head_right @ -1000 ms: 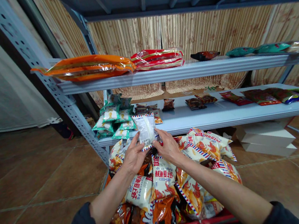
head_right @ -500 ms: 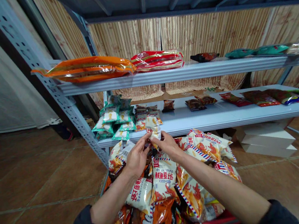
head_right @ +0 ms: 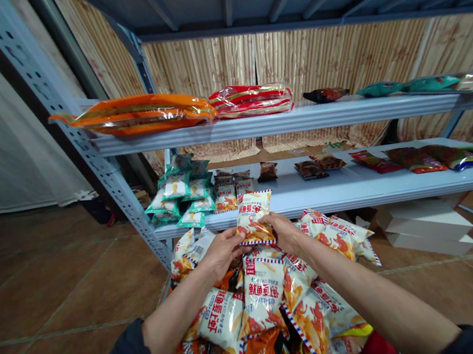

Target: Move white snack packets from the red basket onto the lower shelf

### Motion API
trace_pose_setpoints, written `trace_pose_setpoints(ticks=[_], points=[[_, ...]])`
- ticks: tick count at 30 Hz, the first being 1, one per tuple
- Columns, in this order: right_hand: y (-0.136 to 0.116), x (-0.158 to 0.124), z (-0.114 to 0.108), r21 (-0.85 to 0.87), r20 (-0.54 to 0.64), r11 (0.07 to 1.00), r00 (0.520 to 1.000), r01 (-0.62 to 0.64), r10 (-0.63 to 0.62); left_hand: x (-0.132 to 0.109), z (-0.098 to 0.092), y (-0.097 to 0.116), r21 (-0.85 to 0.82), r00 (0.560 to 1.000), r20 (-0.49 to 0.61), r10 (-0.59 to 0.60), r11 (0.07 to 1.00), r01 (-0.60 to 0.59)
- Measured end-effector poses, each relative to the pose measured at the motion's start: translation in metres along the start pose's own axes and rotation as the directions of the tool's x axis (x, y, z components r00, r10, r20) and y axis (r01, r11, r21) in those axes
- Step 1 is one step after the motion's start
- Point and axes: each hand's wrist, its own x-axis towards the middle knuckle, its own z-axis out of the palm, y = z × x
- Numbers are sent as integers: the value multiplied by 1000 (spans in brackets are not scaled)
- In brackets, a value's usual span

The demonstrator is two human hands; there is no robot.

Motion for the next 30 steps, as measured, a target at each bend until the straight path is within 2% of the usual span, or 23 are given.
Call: trace_pose_setpoints(ticks=[6,10,16,23,30], points=[[-20,7,-4,-14,16,997,997,79,-78,28,11,13,21,997,-60,50,999,-49],[-30,21,-4,-89,-94,993,992,77,-85,51,13,17,47,993,-102,68,997,-63],[-30,77,-6,-264,-236,963,965,48,-113,91,7,19,145,983,-172,59,989,-34],[-33,150,-7,-278,-282,960,951,48,-129,146,-10,29,308,960,-251,121,951,-40],[-10,187,-15,-310,-352,950,925,33,-147,170,-25,15,453,950,-268,160,891,-22]])
